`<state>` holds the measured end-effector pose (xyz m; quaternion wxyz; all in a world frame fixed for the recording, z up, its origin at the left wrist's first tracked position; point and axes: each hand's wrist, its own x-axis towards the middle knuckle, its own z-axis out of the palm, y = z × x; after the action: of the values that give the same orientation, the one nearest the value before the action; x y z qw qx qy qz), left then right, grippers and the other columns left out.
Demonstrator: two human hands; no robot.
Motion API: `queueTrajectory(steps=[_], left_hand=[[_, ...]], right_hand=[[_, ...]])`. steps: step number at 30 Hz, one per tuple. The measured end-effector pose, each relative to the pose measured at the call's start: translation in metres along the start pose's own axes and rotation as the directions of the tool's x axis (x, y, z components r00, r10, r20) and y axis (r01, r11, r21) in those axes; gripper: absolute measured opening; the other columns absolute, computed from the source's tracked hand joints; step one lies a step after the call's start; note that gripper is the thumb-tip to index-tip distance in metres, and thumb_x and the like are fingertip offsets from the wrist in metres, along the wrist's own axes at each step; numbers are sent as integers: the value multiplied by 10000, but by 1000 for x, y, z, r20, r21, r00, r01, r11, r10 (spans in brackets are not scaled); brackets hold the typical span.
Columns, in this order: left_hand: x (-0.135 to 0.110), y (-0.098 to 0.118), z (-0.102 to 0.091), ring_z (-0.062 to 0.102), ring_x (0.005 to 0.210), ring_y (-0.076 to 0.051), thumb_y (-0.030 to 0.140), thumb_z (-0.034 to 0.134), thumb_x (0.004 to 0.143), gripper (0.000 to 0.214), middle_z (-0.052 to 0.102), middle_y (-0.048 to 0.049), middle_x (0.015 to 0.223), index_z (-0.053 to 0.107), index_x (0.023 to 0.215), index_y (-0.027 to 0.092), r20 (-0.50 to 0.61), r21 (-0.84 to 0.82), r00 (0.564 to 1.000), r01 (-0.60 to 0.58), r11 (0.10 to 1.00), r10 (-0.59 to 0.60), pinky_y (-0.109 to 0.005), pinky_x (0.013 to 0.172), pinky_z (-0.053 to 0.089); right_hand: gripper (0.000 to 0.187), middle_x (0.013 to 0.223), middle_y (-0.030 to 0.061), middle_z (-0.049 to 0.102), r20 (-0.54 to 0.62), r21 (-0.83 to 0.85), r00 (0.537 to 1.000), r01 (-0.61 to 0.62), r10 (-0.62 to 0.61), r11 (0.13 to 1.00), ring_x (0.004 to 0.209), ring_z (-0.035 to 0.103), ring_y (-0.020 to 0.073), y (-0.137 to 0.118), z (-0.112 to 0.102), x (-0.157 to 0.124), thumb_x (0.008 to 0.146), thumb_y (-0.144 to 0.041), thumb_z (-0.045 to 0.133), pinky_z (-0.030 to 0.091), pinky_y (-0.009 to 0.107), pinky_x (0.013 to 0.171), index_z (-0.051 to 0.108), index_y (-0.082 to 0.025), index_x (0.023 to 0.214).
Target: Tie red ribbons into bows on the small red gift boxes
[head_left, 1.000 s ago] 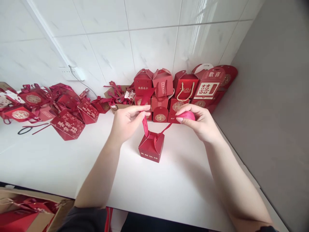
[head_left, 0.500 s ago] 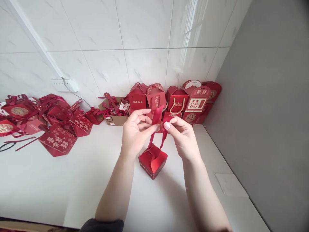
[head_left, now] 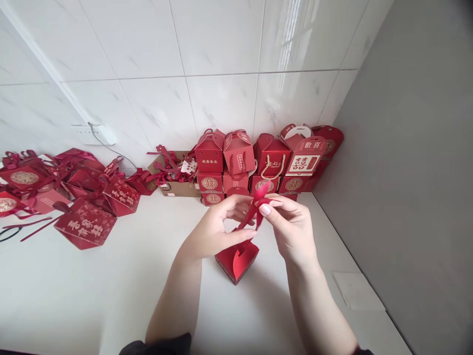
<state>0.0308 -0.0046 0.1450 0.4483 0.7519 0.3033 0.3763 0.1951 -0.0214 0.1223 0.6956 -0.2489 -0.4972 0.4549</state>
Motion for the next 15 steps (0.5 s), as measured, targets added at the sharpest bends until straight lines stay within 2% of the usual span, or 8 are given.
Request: queueTrajectory(steps=[3, 5, 10, 15], left_hand=[[4, -3, -8, 606, 876, -164, 213, 700, 798, 182, 683, -31, 920, 684, 978, 191, 25, 160, 998, 55, 986, -60, -305, 844, 482], [6, -4, -10, 586, 793, -151, 267, 690, 815, 104, 674, -22, 833, 690, 857, 172, 38, 196, 994, 91, 976, -100, -288, 766, 471], [10, -4, -8, 617, 758, -157, 332, 649, 863, 211, 691, -37, 777, 693, 767, 150, 148, 106, 981, 107, 989, -122, -281, 735, 476], [11, -7, -5, 670, 845, -195, 360, 644, 878, 244, 729, -70, 838, 724, 789, 147, 45, -16, 987, 158, 987, -157, -303, 816, 509]], right_hand=[[82, 828, -18, 723, -27, -5, 999, 17, -18, 1000, 753, 646, 128, -2, -5, 2, 823, -208, 742, 532, 278, 708, 774, -281, 804], [76, 833, -16, 727, -46, -7, 999, 21, -21, 1000, 767, 652, 133, -2, -8, 3, 822, -213, 744, 536, 286, 722, 772, -280, 798], [63, 840, -19, 733, -62, 10, 998, 28, -28, 1000, 760, 648, 122, -1, -11, 5, 814, -221, 753, 539, 272, 718, 766, -279, 793], [67, 923, -16, 724, -77, 59, 997, 23, -18, 998, 808, 657, 133, 1, -12, 8, 819, -223, 745, 542, 290, 741, 750, -288, 804]])
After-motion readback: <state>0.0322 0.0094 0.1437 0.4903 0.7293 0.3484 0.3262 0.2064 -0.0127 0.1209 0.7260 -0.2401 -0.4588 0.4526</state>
